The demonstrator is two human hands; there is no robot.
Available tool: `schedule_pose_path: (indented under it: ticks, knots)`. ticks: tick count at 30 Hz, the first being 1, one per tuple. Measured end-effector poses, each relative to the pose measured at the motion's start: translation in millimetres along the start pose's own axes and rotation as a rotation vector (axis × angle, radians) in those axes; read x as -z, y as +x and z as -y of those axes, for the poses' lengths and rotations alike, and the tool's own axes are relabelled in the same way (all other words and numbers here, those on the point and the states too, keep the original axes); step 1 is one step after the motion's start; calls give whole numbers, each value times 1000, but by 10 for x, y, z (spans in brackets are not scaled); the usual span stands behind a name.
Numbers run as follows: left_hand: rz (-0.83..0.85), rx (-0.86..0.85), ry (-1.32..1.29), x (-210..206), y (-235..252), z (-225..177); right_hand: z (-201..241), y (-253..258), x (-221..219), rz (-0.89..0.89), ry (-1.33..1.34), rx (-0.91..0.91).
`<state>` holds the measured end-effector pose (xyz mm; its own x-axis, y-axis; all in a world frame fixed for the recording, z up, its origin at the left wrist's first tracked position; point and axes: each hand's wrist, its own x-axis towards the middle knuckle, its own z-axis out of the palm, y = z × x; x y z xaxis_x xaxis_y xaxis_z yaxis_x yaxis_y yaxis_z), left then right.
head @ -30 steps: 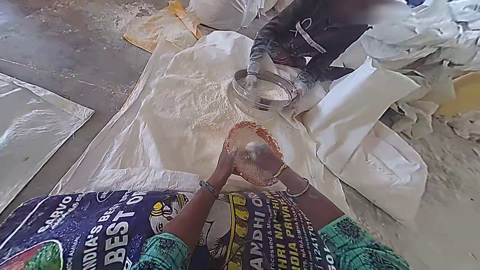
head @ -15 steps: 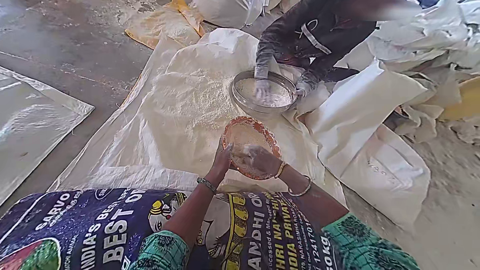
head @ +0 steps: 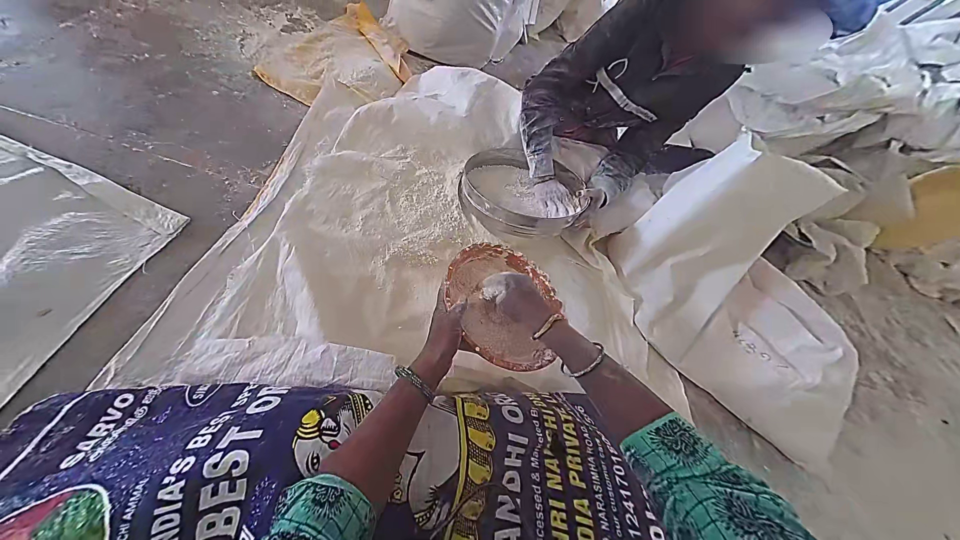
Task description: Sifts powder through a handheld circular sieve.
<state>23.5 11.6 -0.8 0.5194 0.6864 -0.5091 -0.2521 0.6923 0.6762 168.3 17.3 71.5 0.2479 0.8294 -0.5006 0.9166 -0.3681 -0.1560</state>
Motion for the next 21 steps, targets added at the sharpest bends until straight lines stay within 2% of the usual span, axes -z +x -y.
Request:
schedule_pose_path:
  ticks: [3, 6, 9, 11, 13, 14, 16, 19, 21]
  knots:
    - [-16, -39, -2, 2, 22, -63, -237, 96, 66, -209, 24, 9]
    - [23, -74, 6, -29, 35, -67, -314, 241, -5, -126, 214, 43]
    - [49, -108, 67, -23, 34, -61, -103, 225, -210, -17, 368, 190]
    - [40, -128, 84, 33, 19, -67, -8, 102, -331, 94, 180, 295]
    - [2, -140, 71, 62, 9, -49, -28, -62, -369, 105, -24, 373]
    - [-12, -133, 67, 55, 9, -60, -75, -129, -326, 107, -67, 358]
    - [-1, -124, 82, 27, 19, -78, -224, -199, -229, 24, -12, 199]
    - [18, -113, 88, -6, 31, -84, -514, -33, -176, -331, 155, 128]
    - [29, -95, 73, -40, -11, -99, -515, 159, -83, -300, 185, 67]
